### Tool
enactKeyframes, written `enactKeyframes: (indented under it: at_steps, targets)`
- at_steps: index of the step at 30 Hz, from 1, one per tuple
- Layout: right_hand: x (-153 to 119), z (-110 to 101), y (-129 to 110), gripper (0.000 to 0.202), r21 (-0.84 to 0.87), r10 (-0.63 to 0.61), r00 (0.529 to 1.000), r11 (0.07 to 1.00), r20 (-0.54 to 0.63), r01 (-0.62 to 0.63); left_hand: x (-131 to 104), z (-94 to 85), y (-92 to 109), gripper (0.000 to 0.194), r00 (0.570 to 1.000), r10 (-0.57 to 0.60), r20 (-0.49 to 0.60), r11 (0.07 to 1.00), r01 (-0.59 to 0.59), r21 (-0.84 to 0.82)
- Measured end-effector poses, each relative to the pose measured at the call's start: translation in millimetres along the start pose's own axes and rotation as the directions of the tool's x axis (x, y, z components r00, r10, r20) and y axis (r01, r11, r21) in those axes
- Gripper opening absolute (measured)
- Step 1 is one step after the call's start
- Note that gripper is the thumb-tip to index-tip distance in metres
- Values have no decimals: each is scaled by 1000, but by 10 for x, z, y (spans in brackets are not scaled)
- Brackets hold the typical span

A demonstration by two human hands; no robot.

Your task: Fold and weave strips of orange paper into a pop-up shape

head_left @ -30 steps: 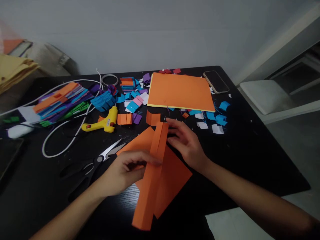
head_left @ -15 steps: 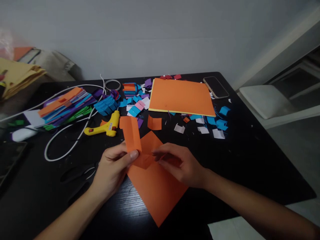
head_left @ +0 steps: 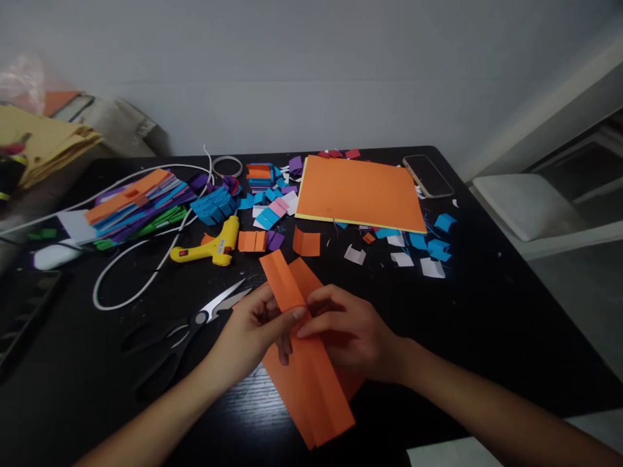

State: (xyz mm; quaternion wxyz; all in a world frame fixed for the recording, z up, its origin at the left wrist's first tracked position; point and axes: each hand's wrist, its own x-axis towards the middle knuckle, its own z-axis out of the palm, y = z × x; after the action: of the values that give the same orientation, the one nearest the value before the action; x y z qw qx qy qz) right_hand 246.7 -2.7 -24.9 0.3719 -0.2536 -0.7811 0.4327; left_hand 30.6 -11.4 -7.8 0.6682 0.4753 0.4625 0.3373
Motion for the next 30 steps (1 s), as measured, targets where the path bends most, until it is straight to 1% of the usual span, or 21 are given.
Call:
enactKeyframes:
  at_steps: [2, 4, 7, 11, 14, 16, 17, 19, 21, 22, 23, 24, 25, 27, 30]
  targets:
    - [5, -3, -1, 14, 64, 42, 998, 997, -39, -39, -13, -2, -16, 24, 998, 61, -16, 991, -58, 120]
    - [15, -3, -15, 9, 128, 101, 992, 988, -70, -92, -30, -14, -31, 28, 994, 105, -3, 961, -101, 256]
    - [38, -2, -51, 13, 203, 175, 982, 966, -73, -157, -52, -37, -43, 32, 984, 149, 93, 908, -173, 381]
    - [80, -8, -117, 12, 226, 233, 967, 952, -105, -205, -72, -43, -24, 36, 950, 193, 247, 858, -285, 426]
    - [111, -19, -170, 15, 284, 328, 938, 915, -112, -286, -90, -32, 16, 37, 936, 175, 304, 848, -301, 437]
    - [120, -20, -190, 16, 330, 367, 925, 889, -98, -318, -102, -30, 47, 38, 934, 166, 316, 847, -299, 439]
    - [119, -17, -191, 15, 336, 370, 924, 886, -94, -320, -107, -34, 58, 39, 935, 179, 307, 839, -308, 448]
    - [109, -2, -176, 14, 301, 354, 928, 903, -119, -306, -115, -52, 68, 37, 937, 250, 244, 810, -340, 478]
    - [89, 22, -150, 14, 246, 339, 930, 922, -143, -298, -119, -75, 55, 26, 931, 338, 138, 781, -360, 510]
    - [77, 35, -138, 14, 234, 347, 928, 922, -138, -310, -120, -84, 42, 20, 924, 374, 82, 776, -360, 518]
    - [66, 48, -129, 15, 237, 371, 922, 911, -116, -336, -119, -90, 27, 18, 916, 401, 28, 776, -355, 521]
    - [56, 61, -123, 16, 249, 399, 913, 896, -88, -367, -118, -90, 11, 20, 908, 419, -15, 779, -351, 520]
    - [48, 71, -122, 18, 263, 430, 901, 878, -61, -401, -117, -85, -2, 21, 902, 430, -47, 783, -347, 516]
    - [39, 83, -127, 26, 278, 481, 876, 848, -42, -452, -115, -64, -19, 15, 895, 436, -88, 797, -339, 500]
    - [42, 80, -146, 37, 305, 494, 868, 837, -61, -455, -118, -25, -16, 8, 911, 390, -132, 847, -300, 438]
